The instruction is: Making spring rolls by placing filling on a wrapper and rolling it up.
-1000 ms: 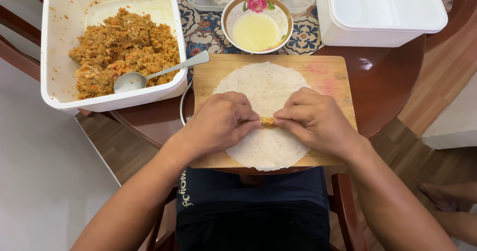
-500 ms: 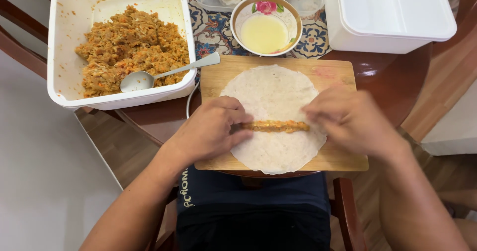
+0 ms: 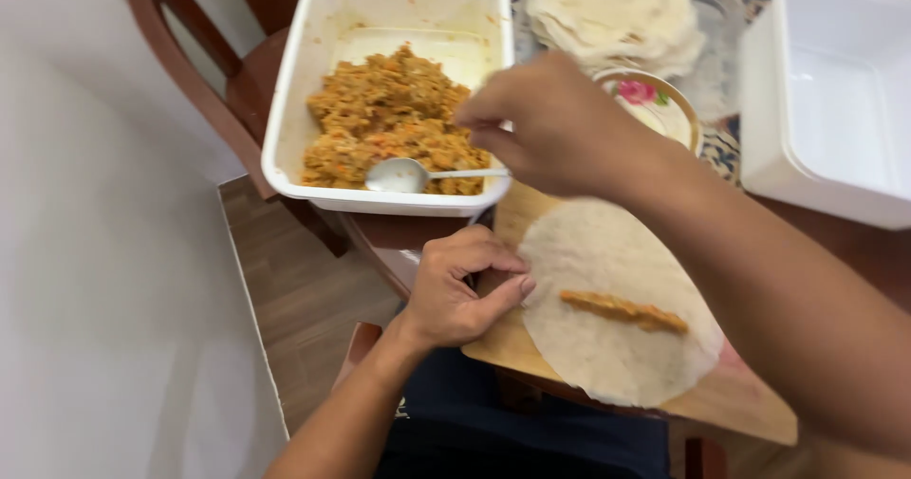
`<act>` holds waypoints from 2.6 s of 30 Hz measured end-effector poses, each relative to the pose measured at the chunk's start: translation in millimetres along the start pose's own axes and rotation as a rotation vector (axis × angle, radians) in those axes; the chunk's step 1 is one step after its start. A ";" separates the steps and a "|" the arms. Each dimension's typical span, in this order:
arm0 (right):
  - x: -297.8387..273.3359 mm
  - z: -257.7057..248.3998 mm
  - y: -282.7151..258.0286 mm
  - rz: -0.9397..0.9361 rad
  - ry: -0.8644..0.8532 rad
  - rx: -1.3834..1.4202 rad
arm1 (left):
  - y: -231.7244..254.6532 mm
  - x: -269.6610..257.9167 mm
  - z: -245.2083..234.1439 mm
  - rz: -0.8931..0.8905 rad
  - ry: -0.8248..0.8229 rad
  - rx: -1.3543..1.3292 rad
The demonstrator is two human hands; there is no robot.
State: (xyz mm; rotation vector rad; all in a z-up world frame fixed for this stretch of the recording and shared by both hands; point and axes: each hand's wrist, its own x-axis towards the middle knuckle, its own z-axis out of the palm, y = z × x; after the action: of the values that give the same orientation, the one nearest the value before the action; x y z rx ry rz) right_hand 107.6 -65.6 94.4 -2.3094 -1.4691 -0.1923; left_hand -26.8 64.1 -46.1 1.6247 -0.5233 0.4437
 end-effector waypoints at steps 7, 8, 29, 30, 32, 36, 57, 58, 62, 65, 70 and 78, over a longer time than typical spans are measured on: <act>82.7 52.1 13.0 0.057 -0.307 -0.003 | -4.0 4.6 -2.6 -0.150 0.021 -0.036; 84.9 55.1 12.3 0.070 -0.380 -0.022 | -3.0 5.2 -2.5 -0.117 0.005 -0.001; -114.5 -41.8 46.3 0.289 -0.013 1.498 | 17.8 14.1 10.8 -0.116 0.078 0.102; -130.9 -36.8 40.6 0.349 -0.011 1.432 | 26.6 14.5 12.8 -0.153 0.084 0.112; -146.6 -15.2 23.4 0.500 -0.048 1.267 | 33.6 24.0 22.0 -0.084 0.006 0.075; -154.9 18.2 -5.2 0.555 -0.135 0.959 | 36.4 31.2 34.1 -0.073 -0.241 0.191; -169.0 17.4 -24.4 0.731 -0.053 0.581 | 35.7 23.8 28.2 -0.010 -0.552 0.651; -168.9 18.2 -26.9 0.731 -0.056 0.581 | 36.8 24.5 24.1 -0.012 -0.550 0.650; -164.9 25.3 -35.7 0.580 0.016 0.491 | 46.6 30.8 12.7 0.123 -0.479 0.607; -164.1 37.8 -39.2 0.364 0.072 0.363 | 42.1 30.0 14.5 0.012 -0.514 0.604; -165.8 45.1 -43.1 0.283 0.008 0.134 | 46.2 32.7 17.5 -0.318 -0.521 0.568; -176.3 20.8 -36.4 0.350 0.013 0.277 | 37.2 26.3 35.1 -0.178 -0.501 0.492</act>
State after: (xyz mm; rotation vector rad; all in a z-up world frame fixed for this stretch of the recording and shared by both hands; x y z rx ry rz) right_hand -4.3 -191.6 28.1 -2.2802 -0.9895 0.0894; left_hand -27.0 24.0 -5.0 2.2572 -0.6664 0.0180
